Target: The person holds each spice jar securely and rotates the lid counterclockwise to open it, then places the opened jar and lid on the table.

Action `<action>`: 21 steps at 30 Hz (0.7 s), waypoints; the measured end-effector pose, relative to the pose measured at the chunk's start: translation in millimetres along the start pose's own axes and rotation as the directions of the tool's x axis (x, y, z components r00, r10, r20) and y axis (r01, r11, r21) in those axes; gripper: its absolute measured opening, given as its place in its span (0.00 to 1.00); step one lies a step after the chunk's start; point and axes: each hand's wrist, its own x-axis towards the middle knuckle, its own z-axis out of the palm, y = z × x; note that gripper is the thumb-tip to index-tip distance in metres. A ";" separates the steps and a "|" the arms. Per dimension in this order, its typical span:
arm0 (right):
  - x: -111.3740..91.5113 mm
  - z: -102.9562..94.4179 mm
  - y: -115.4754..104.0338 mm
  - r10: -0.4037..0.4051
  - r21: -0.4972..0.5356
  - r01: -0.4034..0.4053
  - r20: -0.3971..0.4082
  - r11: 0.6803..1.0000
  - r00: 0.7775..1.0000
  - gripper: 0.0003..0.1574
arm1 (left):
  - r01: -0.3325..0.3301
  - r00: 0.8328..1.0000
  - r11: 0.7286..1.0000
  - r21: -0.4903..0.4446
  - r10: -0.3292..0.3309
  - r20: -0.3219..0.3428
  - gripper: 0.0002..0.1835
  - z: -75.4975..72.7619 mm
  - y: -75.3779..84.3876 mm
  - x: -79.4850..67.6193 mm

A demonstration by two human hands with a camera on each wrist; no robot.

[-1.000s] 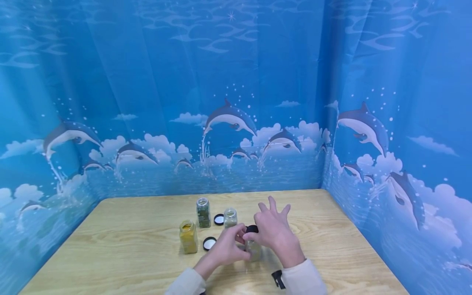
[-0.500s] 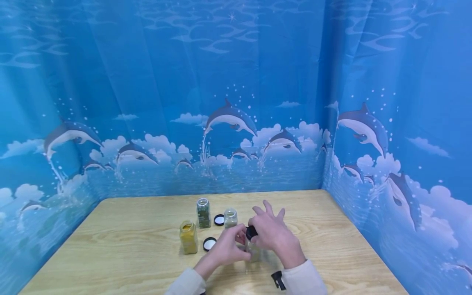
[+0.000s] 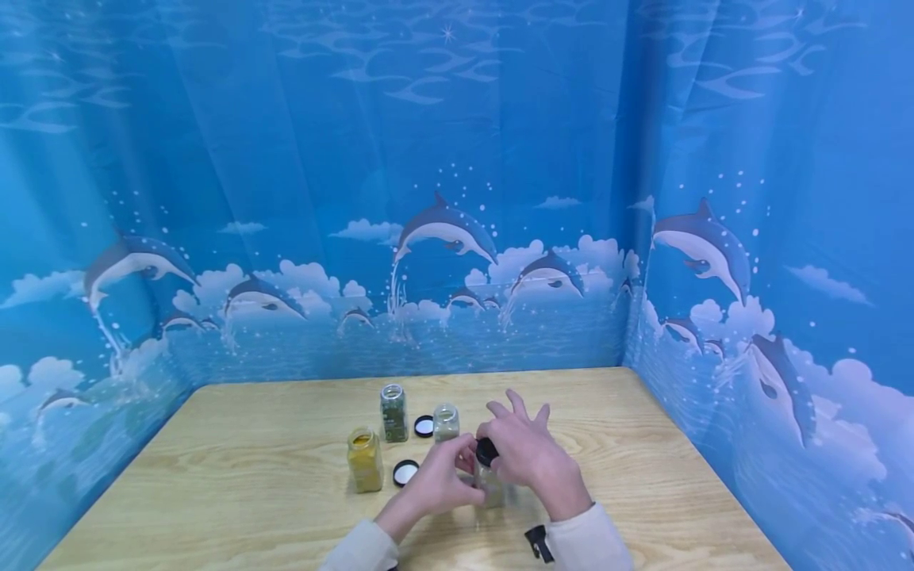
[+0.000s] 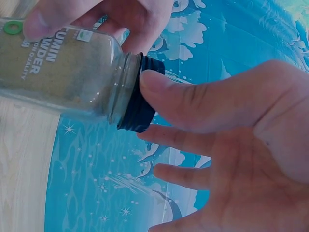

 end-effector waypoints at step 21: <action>-0.1 -7.6 8.3 0.028 0.016 -0.027 -0.051 1.000 0.998 0.28 | 0.008 1.000 1.000 0.009 -0.008 0.012 0.24 -1.1 0.2 0.5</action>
